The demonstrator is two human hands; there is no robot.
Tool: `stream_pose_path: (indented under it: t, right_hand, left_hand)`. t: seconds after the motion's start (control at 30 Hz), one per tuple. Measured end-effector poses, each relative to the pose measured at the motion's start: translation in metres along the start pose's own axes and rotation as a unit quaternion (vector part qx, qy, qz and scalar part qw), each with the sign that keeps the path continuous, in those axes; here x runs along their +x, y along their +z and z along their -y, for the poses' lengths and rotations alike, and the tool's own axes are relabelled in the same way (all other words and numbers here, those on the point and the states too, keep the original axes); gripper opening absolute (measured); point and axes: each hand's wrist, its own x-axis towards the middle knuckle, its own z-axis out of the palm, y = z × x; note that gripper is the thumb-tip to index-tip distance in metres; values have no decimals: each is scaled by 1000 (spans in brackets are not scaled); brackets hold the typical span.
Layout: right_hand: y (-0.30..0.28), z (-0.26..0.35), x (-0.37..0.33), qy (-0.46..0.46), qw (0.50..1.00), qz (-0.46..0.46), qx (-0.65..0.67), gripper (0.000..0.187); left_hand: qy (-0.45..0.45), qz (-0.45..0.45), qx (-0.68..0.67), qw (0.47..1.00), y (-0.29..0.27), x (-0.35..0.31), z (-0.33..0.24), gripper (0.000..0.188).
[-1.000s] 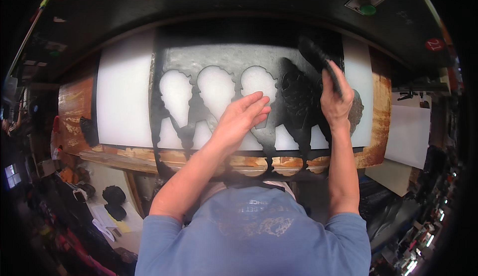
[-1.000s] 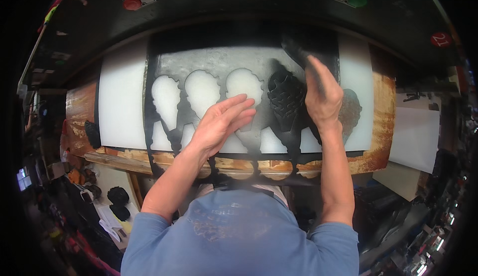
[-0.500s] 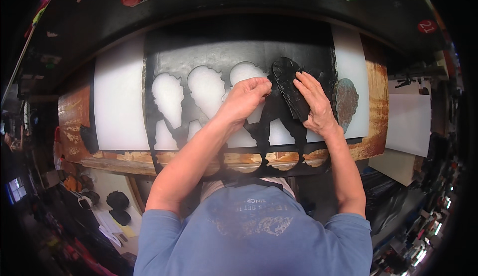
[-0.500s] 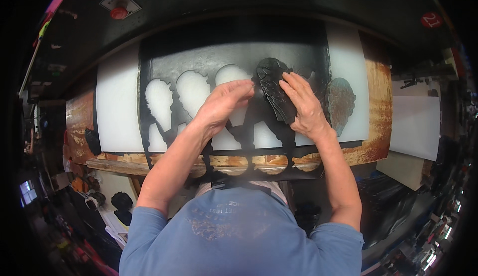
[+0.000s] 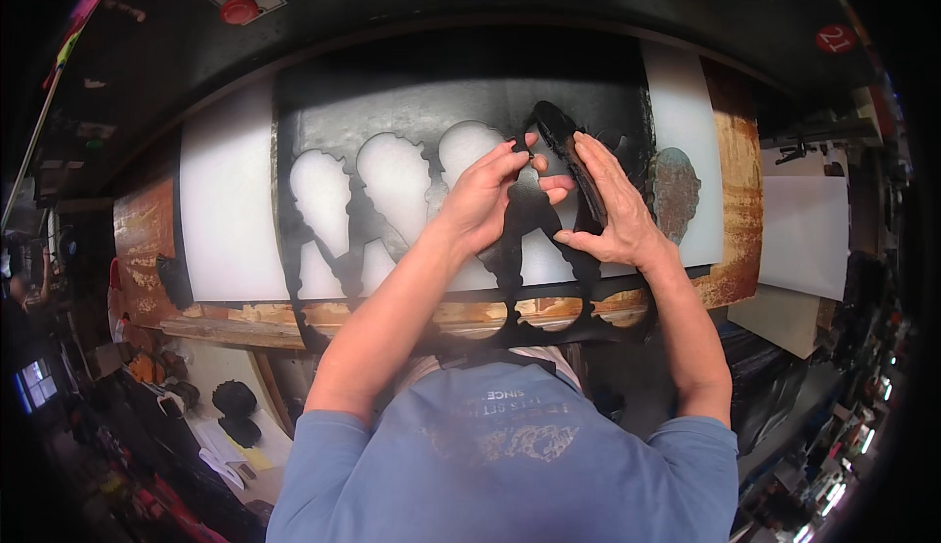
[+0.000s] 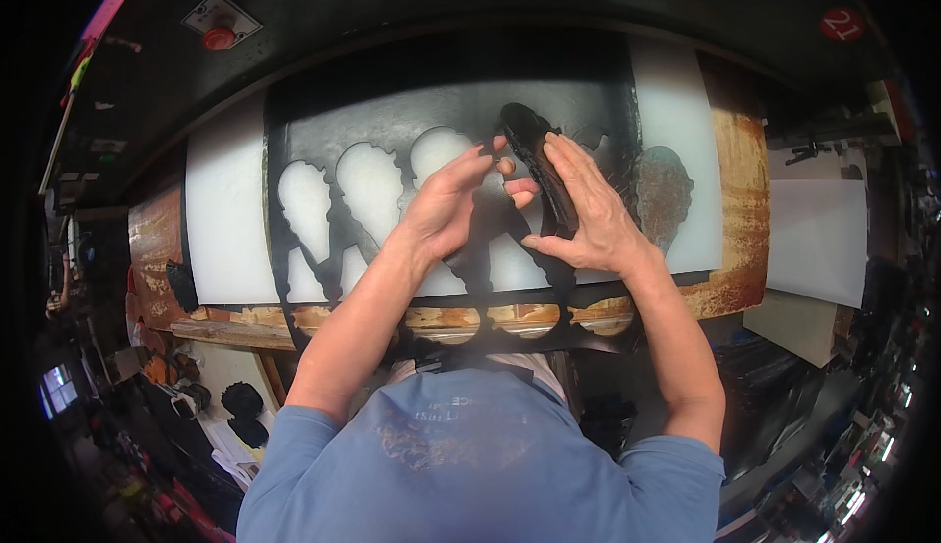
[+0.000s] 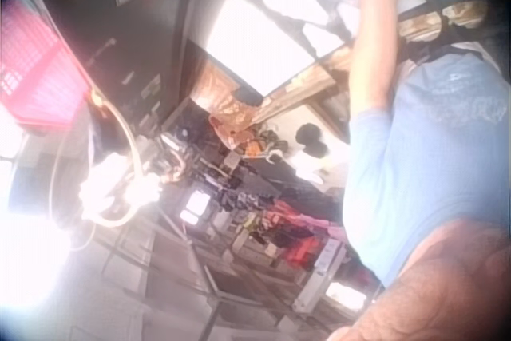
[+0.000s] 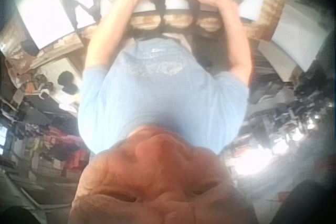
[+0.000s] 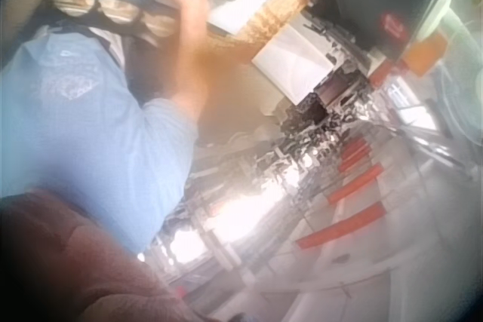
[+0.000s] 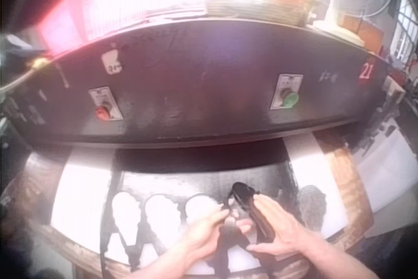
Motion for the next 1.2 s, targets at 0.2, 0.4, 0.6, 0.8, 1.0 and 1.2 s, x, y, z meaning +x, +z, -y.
stream_pose_path:
  t: [0.2,0.4,0.6,0.8,1.0,1.2]
  right_hand:
    - [0,0,-3,-11,998,-54,-5,90]
    - [1,-10,6,-37,988,-148,-33,51]
    - [-14,-17,30,259,926,-241,129,26]
    - [-46,-23,31,175,885,-377,209,24]
    - [-31,10,7,-105,970,-199,-90,50]
    - [-46,3,-28,55,977,-106,-176,69]
  left_hand:
    - [19,7,78,997,-1,-2,2,32]
    - [64,-44,241,967,0,-10,8,40]
    - [250,-198,440,840,11,-29,23,46]
    - [32,-114,169,979,33,-30,8,60]
    - [-37,-77,9,996,47,0,11,54]
    - [32,-119,108,986,38,7,19,33]
